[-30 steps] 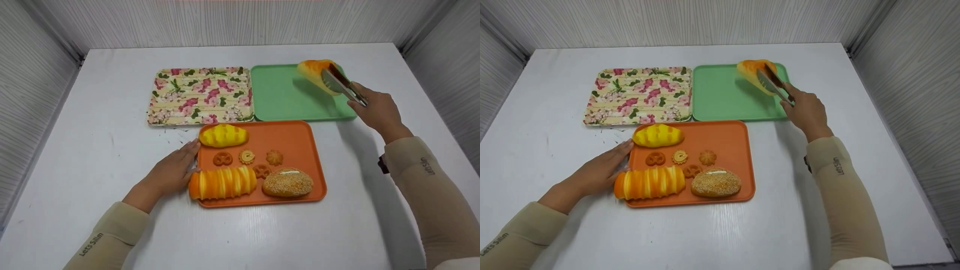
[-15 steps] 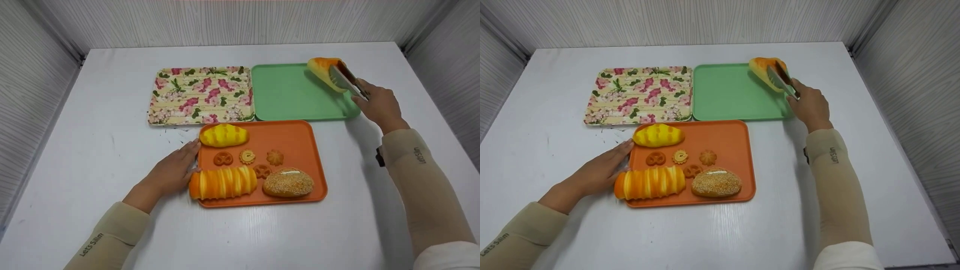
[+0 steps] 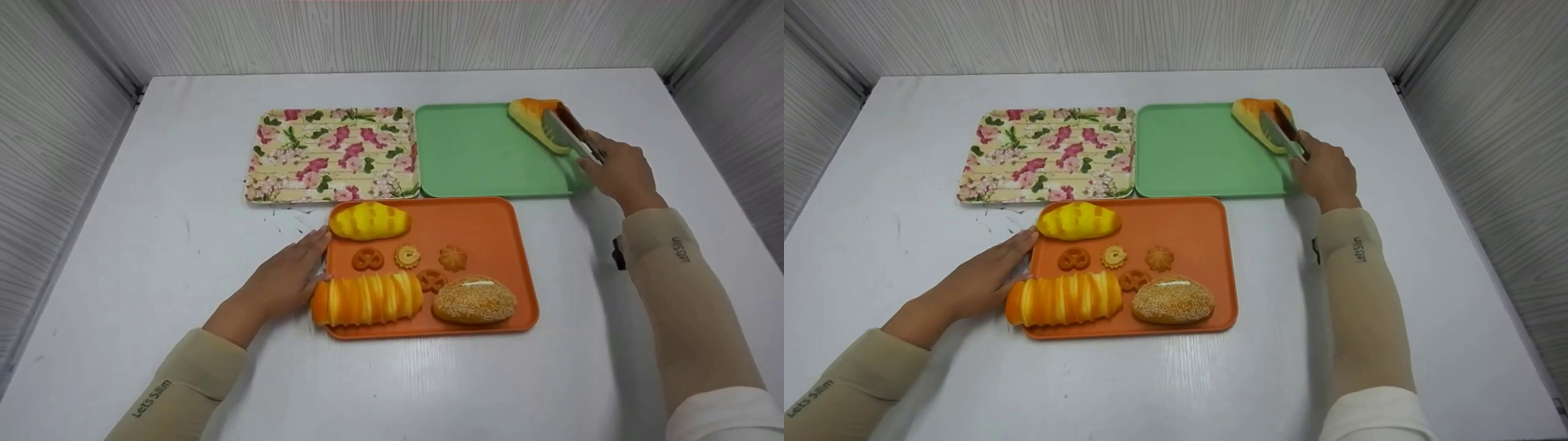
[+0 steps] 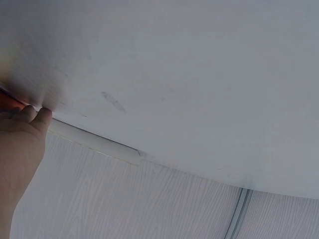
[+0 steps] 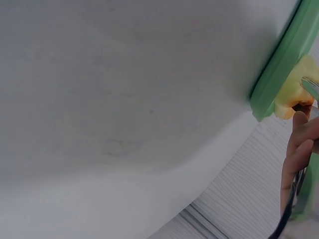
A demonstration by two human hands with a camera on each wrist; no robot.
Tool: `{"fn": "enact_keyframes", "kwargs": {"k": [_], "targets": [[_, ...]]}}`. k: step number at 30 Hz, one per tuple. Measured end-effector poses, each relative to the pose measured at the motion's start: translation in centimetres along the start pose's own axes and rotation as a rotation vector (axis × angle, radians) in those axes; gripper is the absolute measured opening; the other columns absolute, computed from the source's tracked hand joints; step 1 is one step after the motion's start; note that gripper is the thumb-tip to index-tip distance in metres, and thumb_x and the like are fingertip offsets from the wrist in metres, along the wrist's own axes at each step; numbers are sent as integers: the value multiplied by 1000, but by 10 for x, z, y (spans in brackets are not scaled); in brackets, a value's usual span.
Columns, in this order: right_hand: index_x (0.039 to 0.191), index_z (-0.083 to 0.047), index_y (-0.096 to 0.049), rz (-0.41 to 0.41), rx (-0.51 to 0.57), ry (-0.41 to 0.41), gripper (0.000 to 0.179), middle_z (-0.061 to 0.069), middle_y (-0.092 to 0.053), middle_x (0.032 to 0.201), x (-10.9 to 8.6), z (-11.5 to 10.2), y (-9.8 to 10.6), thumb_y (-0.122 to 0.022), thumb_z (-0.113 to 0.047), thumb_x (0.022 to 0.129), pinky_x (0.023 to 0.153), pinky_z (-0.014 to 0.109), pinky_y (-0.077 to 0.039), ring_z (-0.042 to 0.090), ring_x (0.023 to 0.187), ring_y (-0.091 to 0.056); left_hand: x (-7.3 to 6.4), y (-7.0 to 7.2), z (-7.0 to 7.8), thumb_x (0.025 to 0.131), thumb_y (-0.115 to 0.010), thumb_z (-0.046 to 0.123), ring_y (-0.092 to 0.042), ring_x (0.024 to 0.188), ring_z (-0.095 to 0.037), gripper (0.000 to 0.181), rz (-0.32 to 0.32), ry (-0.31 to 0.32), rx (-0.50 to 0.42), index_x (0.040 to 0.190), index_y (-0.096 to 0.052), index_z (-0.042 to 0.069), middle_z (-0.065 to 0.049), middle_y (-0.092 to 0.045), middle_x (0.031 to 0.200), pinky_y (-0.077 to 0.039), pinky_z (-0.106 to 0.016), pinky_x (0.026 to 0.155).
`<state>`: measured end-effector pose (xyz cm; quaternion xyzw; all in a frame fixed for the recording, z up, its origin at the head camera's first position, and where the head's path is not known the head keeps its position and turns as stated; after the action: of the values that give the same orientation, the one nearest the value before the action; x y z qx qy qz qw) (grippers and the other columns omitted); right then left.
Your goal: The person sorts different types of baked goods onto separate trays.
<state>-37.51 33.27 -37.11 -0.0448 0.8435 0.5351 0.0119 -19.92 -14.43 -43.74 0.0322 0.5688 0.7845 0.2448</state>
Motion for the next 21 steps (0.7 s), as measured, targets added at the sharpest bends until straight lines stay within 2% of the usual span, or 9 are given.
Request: {"fn": "enact_keyframes", "kwargs": {"k": [10, 15, 21], "targets": [[152, -17, -23, 12, 1, -1, 65, 33, -48, 129, 2, 5, 1, -48, -42, 97, 80, 58, -41, 45, 104, -50, -1, 3, 4, 99, -41, 46, -12, 144, -23, 73, 14, -27, 16, 154, -10, 10, -6, -11, 159, -17, -47, 113], [153, -16, -20, 8, 14, -2, 73, 33, -45, 133, 1, 8, 1, -49, -49, 95, 83, 60, -41, 47, 106, -50, 0, 2, 4, 100, -41, 45, -12, 144, -24, 72, 16, -39, 27, 154, -9, 9, -7, -11, 158, -17, -47, 113], [153, -14, -20, 45, 88, 15, 80, 29, -53, 123, -3, 10, 7, -53, -53, 91, 81, 57, -43, 45, 106, -52, 0, 1, 3, 99, -40, 48, -13, 144, -23, 73, 23, -40, 25, 154, -9, 10, -6, -10, 159, -17, -46, 113]]}}
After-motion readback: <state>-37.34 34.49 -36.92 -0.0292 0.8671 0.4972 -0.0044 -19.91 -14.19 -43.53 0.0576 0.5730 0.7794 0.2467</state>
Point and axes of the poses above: each hand's wrist, its own x-axis towards the middle knuckle, its own y-axis out of the back of the hand, z = x × y, the point moved 10 cm from there along x, towards the middle knuckle
